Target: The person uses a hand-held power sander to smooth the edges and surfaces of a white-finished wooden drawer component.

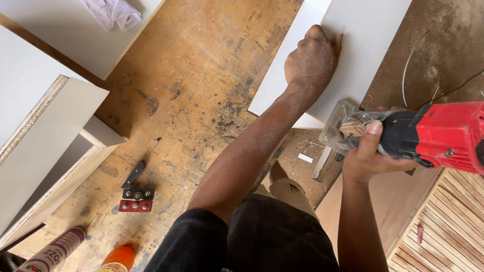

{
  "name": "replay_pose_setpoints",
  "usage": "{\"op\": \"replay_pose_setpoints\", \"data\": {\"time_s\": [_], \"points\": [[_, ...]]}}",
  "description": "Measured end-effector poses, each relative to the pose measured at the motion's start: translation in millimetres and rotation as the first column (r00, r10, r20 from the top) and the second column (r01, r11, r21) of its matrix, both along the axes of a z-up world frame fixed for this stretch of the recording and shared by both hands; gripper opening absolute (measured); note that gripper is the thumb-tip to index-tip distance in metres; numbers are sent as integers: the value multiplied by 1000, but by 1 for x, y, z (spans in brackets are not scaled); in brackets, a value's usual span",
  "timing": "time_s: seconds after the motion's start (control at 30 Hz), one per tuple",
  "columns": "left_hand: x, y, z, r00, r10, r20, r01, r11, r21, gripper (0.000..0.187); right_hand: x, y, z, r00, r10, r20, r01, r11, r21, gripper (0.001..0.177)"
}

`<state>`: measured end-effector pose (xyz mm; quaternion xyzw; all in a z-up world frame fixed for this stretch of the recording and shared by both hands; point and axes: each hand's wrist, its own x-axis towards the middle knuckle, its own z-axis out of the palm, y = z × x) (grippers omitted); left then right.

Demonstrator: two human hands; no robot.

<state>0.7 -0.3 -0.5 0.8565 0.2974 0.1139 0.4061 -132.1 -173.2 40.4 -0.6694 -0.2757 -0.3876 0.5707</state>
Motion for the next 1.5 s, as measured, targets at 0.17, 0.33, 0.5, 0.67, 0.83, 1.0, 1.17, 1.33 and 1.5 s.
{"op": "replay_pose_setpoints", "data": {"time_s": [0.17,0.33,0.5,0.67,0.83,1.0,1.17,1.33,1.5], "points": [[4,-5,-7,1000,31,4,-31,999,37,71,7,-13,-9,1000,-1,6,2,1000,-30,65],[1,-3,-7,1000,9,7,-10,999,45,71,24,-42,-35,993,-115,17,116,991,-59,87],[-1,0,-6,1000,-12,-9,13,999,41,71,31,-24,-24,999,-39,-26,39,999,-13,88],[-8,8,-3,998,-57,-18,58,998,28,72,47,-32,-36,986,-162,28,163,985,-55,87],[-22,19,7,994,-107,-13,108,991,84,68,62,-29,-45,974,-225,1,224,971,-80,99],[-31,27,4,993,-117,-10,117,972,203,65,74,-17,-50,980,-200,-9,198,975,-106,109],[-43,44,22,979,-183,-89,194,973,129,67,91,15,-30,996,-92,-2,92,994,-66,119],[-56,67,51,922,-276,-272,291,957,13,84,112,45,-25,953,-298,53,302,943,-136,120],[-53,83,31,927,-246,-283,270,962,48,74,121,85,8,980,-197,19,197,980,-20,100]]}}
